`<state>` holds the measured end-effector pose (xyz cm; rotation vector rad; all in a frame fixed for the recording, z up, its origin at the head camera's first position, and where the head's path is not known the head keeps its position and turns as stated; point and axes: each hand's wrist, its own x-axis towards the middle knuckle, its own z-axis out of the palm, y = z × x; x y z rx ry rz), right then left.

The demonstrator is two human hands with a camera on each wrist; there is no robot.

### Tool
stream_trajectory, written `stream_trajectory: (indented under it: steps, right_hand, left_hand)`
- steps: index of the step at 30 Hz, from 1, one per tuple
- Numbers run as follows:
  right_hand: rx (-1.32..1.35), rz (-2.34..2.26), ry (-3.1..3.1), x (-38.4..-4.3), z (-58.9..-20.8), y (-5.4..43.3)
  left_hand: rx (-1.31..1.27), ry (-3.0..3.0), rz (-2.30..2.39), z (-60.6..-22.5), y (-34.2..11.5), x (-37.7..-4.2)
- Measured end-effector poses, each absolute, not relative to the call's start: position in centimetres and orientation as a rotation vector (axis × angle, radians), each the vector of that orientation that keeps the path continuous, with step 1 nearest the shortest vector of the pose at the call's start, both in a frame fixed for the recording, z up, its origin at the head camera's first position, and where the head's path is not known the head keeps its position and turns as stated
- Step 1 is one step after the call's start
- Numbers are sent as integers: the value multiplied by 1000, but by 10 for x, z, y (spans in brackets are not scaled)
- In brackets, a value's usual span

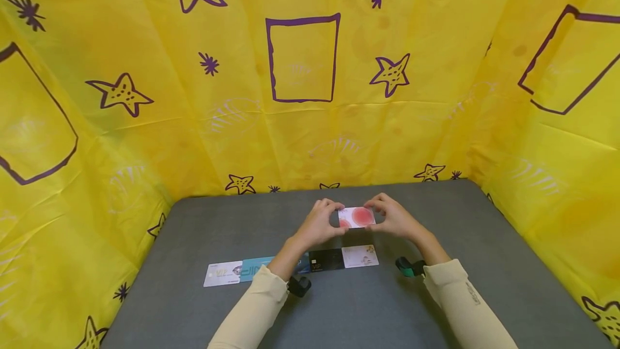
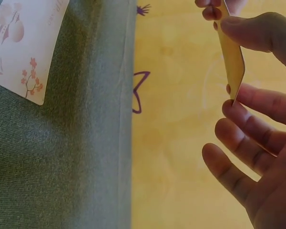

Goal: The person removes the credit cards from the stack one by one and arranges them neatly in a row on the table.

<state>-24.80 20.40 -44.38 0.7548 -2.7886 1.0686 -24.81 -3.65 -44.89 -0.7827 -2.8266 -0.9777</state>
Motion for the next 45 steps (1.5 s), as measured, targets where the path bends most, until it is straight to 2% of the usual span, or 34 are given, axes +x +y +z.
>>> stream_trajectory:
  steps: [45]
  right_hand:
    - [685, 1061, -2834, -236, -445, 237]
  left_hand:
    - [-767, -2857, -987, -462, 0, -240]
